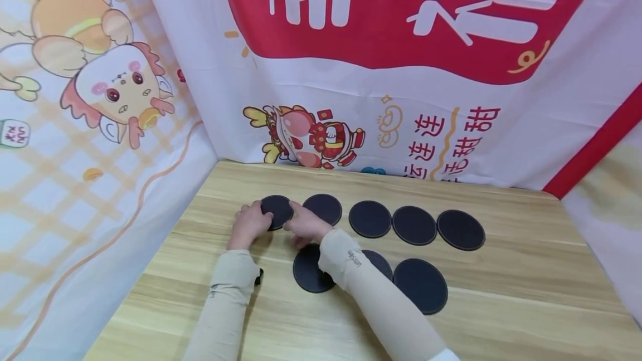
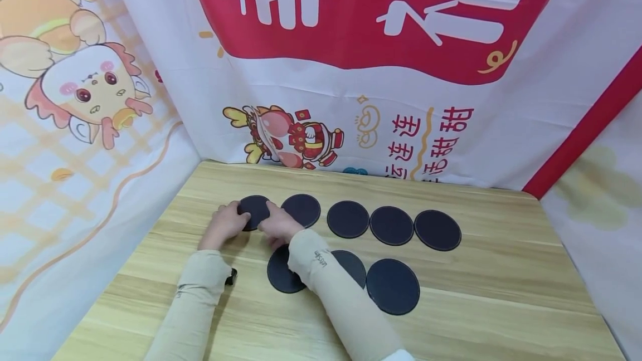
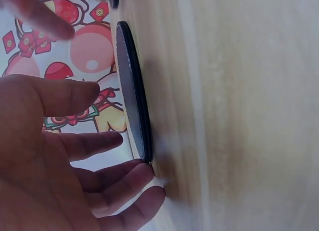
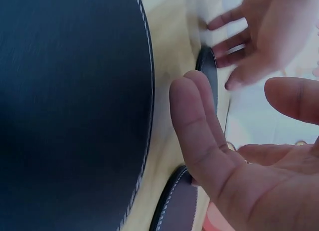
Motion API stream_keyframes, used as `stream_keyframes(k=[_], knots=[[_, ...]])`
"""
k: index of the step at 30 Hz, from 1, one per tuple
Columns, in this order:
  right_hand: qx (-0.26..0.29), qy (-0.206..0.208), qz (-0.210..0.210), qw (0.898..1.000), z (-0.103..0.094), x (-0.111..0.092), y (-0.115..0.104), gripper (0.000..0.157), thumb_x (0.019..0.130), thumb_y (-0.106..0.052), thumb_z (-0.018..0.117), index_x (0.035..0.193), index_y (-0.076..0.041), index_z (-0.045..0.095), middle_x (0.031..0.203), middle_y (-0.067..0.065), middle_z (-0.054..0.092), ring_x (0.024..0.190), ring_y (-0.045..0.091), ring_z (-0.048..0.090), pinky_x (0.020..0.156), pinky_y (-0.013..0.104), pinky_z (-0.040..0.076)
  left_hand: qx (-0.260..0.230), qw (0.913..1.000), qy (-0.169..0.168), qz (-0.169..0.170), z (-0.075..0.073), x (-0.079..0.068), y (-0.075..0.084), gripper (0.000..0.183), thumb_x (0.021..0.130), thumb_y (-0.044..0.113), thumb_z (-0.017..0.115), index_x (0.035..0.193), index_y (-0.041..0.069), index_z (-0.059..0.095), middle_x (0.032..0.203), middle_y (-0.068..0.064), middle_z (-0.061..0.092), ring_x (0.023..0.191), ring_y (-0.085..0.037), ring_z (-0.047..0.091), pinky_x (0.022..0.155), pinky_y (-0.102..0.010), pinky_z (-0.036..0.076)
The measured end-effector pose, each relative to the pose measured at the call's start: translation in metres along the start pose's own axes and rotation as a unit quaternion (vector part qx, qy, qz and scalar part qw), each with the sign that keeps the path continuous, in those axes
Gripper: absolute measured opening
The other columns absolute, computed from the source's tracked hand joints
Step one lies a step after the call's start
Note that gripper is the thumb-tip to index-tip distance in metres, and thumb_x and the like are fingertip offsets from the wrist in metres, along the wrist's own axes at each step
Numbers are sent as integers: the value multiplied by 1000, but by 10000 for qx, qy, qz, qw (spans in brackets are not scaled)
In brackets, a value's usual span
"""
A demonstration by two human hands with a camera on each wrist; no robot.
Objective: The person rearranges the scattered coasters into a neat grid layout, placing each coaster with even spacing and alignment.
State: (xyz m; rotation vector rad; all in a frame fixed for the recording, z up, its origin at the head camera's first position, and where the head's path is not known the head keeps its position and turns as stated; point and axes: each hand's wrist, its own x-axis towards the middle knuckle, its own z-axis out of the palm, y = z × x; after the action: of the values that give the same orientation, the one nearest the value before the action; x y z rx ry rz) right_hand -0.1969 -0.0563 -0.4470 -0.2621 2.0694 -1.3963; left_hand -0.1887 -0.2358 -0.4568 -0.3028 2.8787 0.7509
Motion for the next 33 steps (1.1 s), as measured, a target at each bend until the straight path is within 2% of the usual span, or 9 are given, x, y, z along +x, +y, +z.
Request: stream_keyframes(k=[4, 8, 12, 23, 28, 33], knots=[[-189, 9, 5, 9998, 4, 2, -2, 74, 98, -9, 55, 163, -14, 19, 94, 25, 69, 78, 39, 70, 65, 46, 60, 37, 10000, 1, -45, 1, 2, 0, 59, 102, 29, 50, 147, -8, 40, 138, -40, 41, 126, -55, 40, 102, -64, 36], [-574, 283, 104, 9979, 0, 0, -2, 71, 98, -9, 54, 162, -13, 23, 91, 23, 70, 77, 38, 71, 68, 48, 60, -19, 10000, 49, -37, 3, 4, -2, 57, 101, 28, 52, 147, -6, 44, 139, -39, 41, 127, -54, 40, 102, -64, 37], [-860, 473, 97, 9951, -3, -2, 0, 71, 97, -10, 56, 161, -11, 26, 85, 24, 71, 71, 34, 71, 64, 46, 60, -5, 10000, 91, -11, 3, 3, -3, 55, 101, 27, 52, 147, -4, 46, 141, -38, 40, 127, -54, 39, 101, -65, 37], [-1211, 573, 79, 9910, -1, 0, 4, 69, 96, -13, 56, 159, -11, 30, 77, 20, 71, 59, 27, 66, 57, 42, 59, -5, 9999, 129, -10, 2, 2, -8, 55, 101, 28, 53, 145, -3, 49, 140, -37, 40, 125, -52, 40, 99, -64, 38], [-828, 546, -275, 9947, 4, 1, -3, 60, 99, -10, 55, 156, -11, 39, 96, 20, 70, 63, 32, 68, 57, 41, 58, -39, 9999, 106, -64, 0, 4, -10, 55, 102, 27, 51, 147, -4, 46, 141, -37, 40, 126, -53, 39, 101, -64, 38], [3, 127, -331, 9994, 13, 11, -7, 60, 101, -9, 53, 158, -12, 36, 118, 20, 64, 71, 37, 70, 59, 43, 59, -94, 9998, 160, -3, -2, 8, -9, 54, 102, 27, 51, 146, -4, 47, 137, -36, 43, 124, -53, 43, 100, -63, 39]])
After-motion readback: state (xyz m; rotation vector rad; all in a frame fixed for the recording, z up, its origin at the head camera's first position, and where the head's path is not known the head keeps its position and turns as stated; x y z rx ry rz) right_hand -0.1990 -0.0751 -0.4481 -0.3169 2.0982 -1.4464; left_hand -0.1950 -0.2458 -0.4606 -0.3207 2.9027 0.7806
